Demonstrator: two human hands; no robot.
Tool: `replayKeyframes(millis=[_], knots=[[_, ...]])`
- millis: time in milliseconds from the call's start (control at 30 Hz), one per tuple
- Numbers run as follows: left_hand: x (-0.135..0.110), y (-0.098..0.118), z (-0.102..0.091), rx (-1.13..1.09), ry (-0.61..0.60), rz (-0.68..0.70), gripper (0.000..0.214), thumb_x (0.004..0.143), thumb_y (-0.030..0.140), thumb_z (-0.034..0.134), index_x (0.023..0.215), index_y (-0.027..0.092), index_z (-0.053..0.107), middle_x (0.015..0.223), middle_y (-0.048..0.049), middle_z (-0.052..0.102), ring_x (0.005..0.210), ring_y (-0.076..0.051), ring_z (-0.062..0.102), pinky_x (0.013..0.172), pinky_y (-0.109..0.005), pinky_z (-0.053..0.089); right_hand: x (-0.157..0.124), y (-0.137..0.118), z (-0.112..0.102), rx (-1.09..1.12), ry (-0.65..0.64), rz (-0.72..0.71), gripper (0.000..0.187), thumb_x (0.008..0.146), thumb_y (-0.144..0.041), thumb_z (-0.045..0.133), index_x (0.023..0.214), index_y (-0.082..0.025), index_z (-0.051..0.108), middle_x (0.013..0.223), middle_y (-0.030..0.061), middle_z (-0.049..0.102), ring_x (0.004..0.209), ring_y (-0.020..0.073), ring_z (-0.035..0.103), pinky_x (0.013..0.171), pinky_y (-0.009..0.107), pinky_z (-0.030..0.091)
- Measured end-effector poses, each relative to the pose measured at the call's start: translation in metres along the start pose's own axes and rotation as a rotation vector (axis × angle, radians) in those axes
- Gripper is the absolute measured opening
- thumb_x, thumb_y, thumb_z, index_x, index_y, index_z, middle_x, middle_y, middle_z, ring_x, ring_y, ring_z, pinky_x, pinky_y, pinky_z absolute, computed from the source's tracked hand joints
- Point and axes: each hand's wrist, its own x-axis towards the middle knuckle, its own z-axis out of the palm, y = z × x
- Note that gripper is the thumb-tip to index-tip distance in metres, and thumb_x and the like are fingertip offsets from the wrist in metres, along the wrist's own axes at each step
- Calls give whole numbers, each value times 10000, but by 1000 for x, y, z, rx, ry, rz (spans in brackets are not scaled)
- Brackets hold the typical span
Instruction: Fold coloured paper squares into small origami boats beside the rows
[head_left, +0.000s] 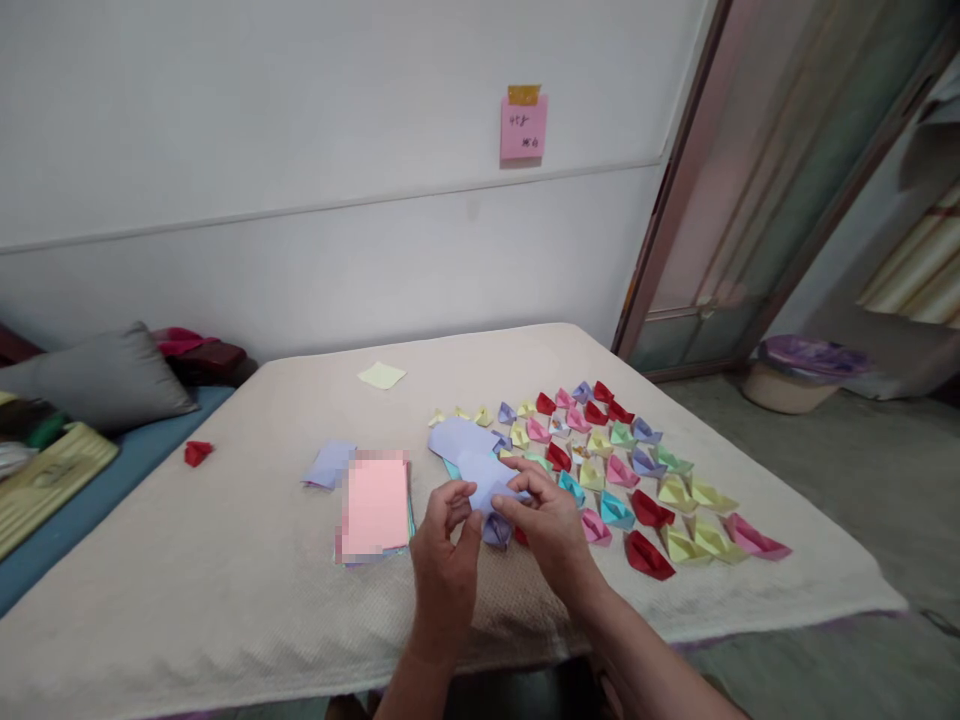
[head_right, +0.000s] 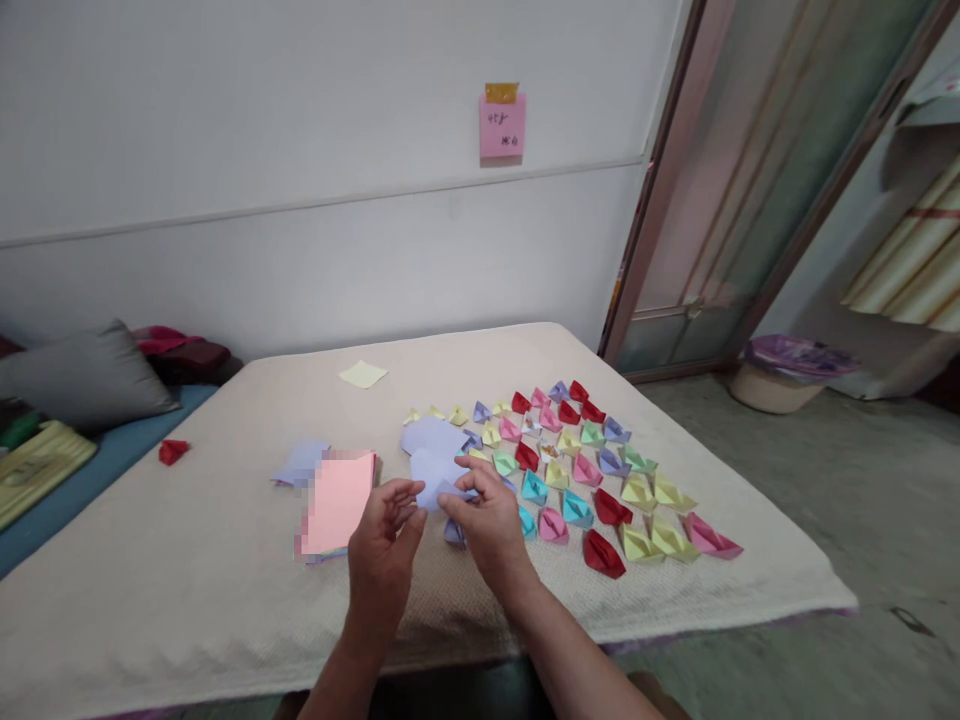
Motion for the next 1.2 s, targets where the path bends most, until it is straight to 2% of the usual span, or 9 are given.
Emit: replayKeyframes(millis=[133, 267, 433, 633, 800, 967, 1033, 1133, 1200], knots=[[-1, -1, 2, -10, 22, -28, 250, 763, 185, 626, 1010, 204, 596, 1056, -83, 662, 950, -211, 641, 849, -331, 496, 0, 3, 1, 46, 16, 36, 219, 589, -254, 718, 694, -193, 536, 1193, 98, 564, 693, 163, 548, 523, 238, 413], [-1, 0, 5, -52, 36, -76, 373, 763, 185, 623, 1128, 203, 549, 1047, -93, 655, 939, -214, 645, 826, -333, 511, 1, 3, 2, 57, 37, 41, 398, 595, -211, 691, 965, -207, 545, 1072, 53, 601, 645, 137, 531, 535, 234, 425], [4, 2, 6, -143, 48, -165, 610, 714, 150, 652, 1273, 208, 415, 1269, -142, 527, 893, -189, 655, 798, -324, 521, 2, 7, 1, -53, 24, -25, 485, 600, -167, 672, 1063, -220, 537, 1114, 42, 578, 758, 167, 563, 585, 245, 449], [11, 1, 2, -370, -32, -325, 606, 657, 139, 690, 1214, 146, 450, 919, -73, 683, 836, -193, 673, 760, -305, 520, 0, 5, 3, -58, -30, -58, 520, 602, -127, 665, 1092, -227, 525, 1103, 61, 571, 970, 225, 567, 638, 259, 472], [10, 3, 1, -405, 70, -326, 736, 646, 102, 686, 1307, 172, 369, 950, -66, 679, 810, -177, 682, 761, -299, 520, -1, -3, 5, 226, -40, 85, 528, 588, -163, 687, 1066, -239, 477, 1069, 50, 568, 659, 132, 589, 524, 227, 454], [10, 4, 1, -421, 95, -317, 752, 648, 99, 694, 1319, 171, 361, 954, -69, 679, 815, -177, 681, 760, -293, 520, -4, -5, 5, 257, -84, 74, 367, 655, -171, 656, 969, -239, 481, 681, -46, 562, 521, 107, 494, 470, 195, 378], [11, 4, 1, -421, 95, -321, 747, 651, 94, 693, 1316, 165, 360, 965, -74, 676, 819, -175, 680, 764, -292, 519, -4, -3, 4, 250, -71, 36, 313, 664, -165, 649, 926, -238, 493, 796, -20, 593, 538, 97, 486, 479, 196, 375], [11, 2, 0, -412, 83, -323, 720, 664, 82, 683, 1305, 164, 367, 996, -83, 671, 822, -172, 680, 767, -291, 518, -4, 1, 3, 186, -28, -76, 246, 679, -147, 638, 877, -230, 516, 1145, 34, 539, 608, 87, 506, 525, 212, 405], [11, 1, 0, -411, 74, -320, 704, 670, 78, 678, 1299, 170, 375, 1018, -88, 671, 830, -173, 680, 773, -297, 517, -3, 4, 2, 111, -11, -141, 231, 695, -134, 625, 886, -230, 538, 1191, 43, 513, 660, 99, 524, 576, 228, 427]])
